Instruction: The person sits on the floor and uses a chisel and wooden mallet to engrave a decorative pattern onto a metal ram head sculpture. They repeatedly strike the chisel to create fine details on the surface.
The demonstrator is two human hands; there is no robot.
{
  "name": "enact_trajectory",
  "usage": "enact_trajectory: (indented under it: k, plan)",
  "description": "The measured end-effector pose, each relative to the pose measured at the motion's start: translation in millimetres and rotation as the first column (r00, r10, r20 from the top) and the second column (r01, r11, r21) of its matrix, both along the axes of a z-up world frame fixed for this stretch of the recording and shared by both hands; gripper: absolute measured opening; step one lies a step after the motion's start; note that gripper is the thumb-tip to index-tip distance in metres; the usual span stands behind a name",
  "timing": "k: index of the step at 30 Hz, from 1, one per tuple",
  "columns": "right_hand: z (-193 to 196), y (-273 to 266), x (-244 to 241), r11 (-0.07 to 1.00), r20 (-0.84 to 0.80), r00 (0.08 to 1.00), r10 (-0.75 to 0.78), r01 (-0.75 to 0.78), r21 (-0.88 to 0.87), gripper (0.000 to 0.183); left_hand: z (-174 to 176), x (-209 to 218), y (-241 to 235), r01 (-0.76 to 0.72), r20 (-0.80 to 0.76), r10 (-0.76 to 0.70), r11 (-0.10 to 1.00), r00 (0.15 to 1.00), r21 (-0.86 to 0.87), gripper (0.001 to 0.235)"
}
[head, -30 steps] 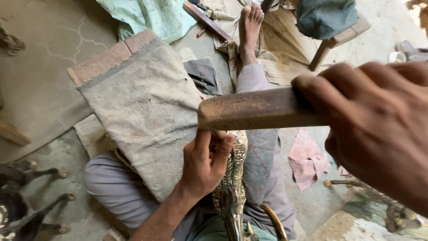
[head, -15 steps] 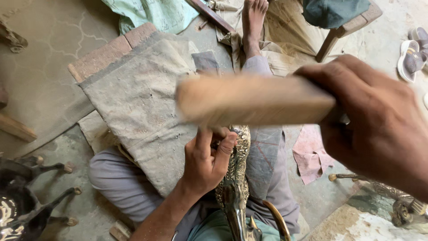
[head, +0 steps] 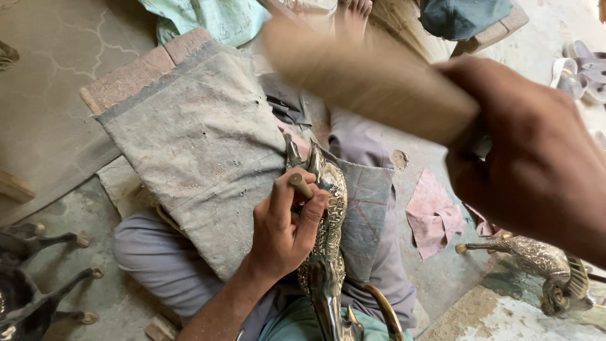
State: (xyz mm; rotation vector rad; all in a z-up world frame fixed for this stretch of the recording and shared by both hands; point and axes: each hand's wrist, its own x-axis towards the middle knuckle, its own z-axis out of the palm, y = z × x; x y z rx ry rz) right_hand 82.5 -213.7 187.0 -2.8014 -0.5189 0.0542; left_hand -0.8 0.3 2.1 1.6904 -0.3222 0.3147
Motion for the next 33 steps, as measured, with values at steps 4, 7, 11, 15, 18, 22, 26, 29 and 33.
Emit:
enact_trajectory:
  k: [4,7,11,15,18,22,26,29,33]
  plan:
    - [2.6,-1.0,1.0,0.893,0.234,0.933,0.275,-0.157,-0.423,0.057,-0.4,-0.2,1.7,0.007,-0.021,-0.006,0.999,1.0,0.048,0.018]
    - [0.1,-4.1,3.3,0.963,0.095,0.989,0.114,-0.086,-0.256,0.053,-1.6,-1.0,1.4,-0.002,0.006,0.002,0.999,1.0,0.034,0.021]
    - [-0.1,-5.3,7.5,0.953,0.04,0.995,0.094,-0.079,-0.292,0.052,-2.5,0.4,2.1,0.021,0.019,-0.021,1.0,1.0,0.018,0.02]
    - [2.5,-4.2,8.0,0.854,0.173,0.942,0.289,-0.172,-0.49,0.045,-4.5,-0.8,1.3,0.021,-0.029,-0.02,0.998,0.999,0.059,0.018]
    - [1.8,-3.5,7.8,0.979,0.035,0.995,0.094,-0.086,-0.187,0.045,-5.7,-2.8,1.9,0.004,0.027,-0.005,1.0,1.0,0.026,0.019]
    - [-1.0,-13.4,9.4,0.82,0.168,0.912,0.374,-0.241,-0.52,0.041,-6.1,-3.6,1.5,0.008,-0.033,-0.006,0.996,0.999,0.085,0.015]
    - [-8.8,-22.0,14.2,0.875,0.112,0.945,0.308,-0.235,-0.424,0.045,-6.0,-3.7,0.3,-0.024,0.058,0.02,0.998,0.998,0.063,0.02]
    - [-10.5,-22.6,14.0,0.779,0.14,0.901,0.412,-0.268,-0.568,0.037,-7.5,-4.6,1.0,-0.002,-0.008,0.002,0.997,1.0,0.074,0.018]
    - [-7.7,-17.1,9.9,0.951,0.118,0.968,0.222,-0.188,-0.245,0.042,-7.4,-5.8,1.1,0.001,0.069,-0.003,1.0,0.998,0.019,0.018]
